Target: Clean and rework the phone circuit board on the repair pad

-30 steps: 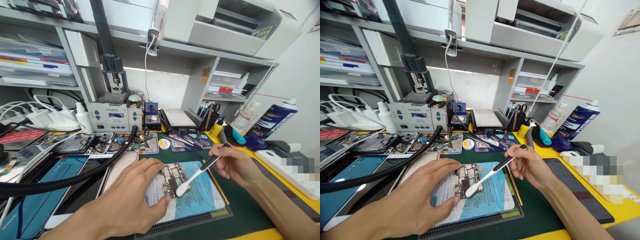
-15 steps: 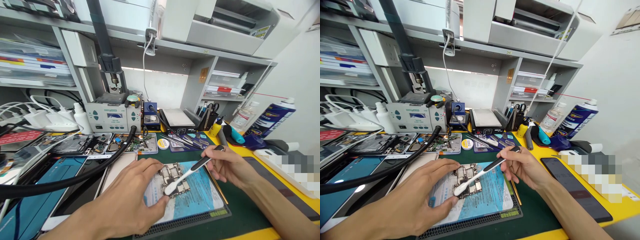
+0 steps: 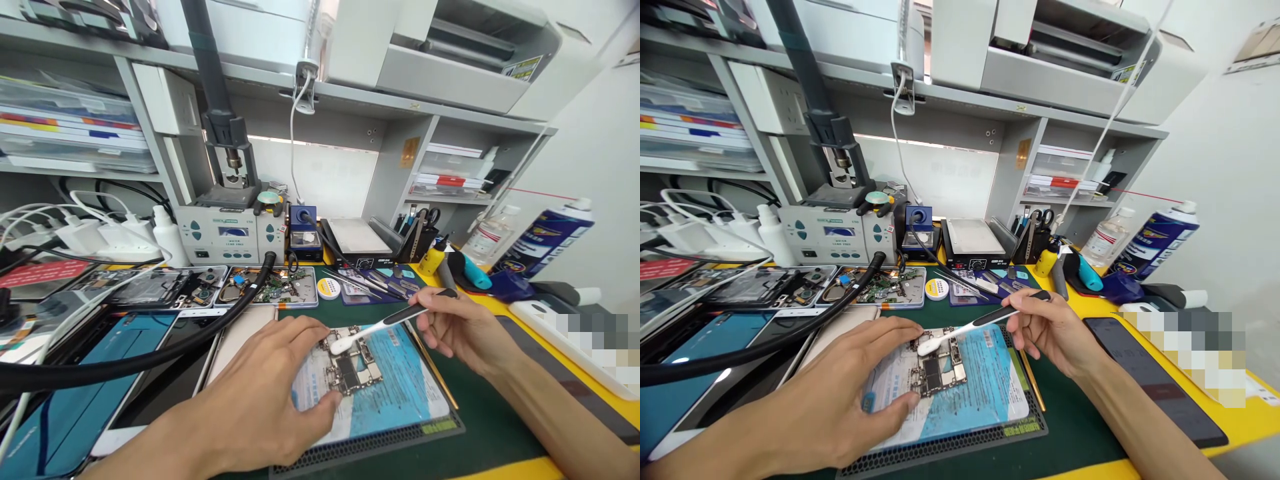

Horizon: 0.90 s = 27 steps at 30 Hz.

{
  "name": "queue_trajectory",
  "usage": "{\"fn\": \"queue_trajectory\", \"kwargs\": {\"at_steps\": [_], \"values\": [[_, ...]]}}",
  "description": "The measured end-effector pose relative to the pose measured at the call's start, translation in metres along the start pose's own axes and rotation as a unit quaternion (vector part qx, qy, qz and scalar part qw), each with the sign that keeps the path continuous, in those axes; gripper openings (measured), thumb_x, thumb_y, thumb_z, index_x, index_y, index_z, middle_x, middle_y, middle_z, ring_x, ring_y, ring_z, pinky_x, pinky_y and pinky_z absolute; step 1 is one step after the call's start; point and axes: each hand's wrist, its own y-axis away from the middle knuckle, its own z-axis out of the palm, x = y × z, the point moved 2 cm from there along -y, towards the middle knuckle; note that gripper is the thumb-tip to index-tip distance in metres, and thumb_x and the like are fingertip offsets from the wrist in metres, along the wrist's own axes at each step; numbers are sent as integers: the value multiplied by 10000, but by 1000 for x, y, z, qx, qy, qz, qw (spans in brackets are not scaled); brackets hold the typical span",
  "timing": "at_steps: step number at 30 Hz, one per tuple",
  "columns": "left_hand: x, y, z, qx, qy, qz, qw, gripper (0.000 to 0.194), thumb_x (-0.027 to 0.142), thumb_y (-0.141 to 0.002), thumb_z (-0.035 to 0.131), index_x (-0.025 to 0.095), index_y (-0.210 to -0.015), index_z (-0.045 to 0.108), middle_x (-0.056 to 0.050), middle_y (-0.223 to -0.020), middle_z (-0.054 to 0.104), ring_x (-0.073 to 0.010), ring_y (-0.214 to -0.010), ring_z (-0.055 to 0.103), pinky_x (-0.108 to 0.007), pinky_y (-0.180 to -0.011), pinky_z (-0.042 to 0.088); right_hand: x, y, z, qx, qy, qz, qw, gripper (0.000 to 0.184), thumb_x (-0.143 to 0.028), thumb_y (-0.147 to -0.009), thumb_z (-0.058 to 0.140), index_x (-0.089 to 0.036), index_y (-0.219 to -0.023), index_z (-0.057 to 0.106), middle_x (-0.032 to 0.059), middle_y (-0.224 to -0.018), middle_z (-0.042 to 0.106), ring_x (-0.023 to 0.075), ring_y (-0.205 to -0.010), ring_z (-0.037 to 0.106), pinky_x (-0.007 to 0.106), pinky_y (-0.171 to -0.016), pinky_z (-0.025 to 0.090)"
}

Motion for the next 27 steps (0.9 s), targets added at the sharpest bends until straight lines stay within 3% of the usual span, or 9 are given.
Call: {"fn": "queue_trajectory", "kwargs": {"at_steps": [13,27], "values": [[0,0,-1,-7,-3,-8,1000,537,407,-868,623,174,-1350,583,-109,-1382,631,-311,-1260,602,-508,-1147,438,0,1,0,-28,4,0,1000,251,-348,-720,889,-130,-751,770,48,-534,701,153,-385,639,154,-285,453],[-2,0,2,-13,-3,-11,1000,562,428,-874,615,180,-1377,570,-98,-1402,615,-301,-1282,581,-505,-1163,422,3,1,-1,-61,10,-1,998,214,-339,-811,845,-143,-876,789,63,-674,770,155,-462,687,152,-319,489]]}}
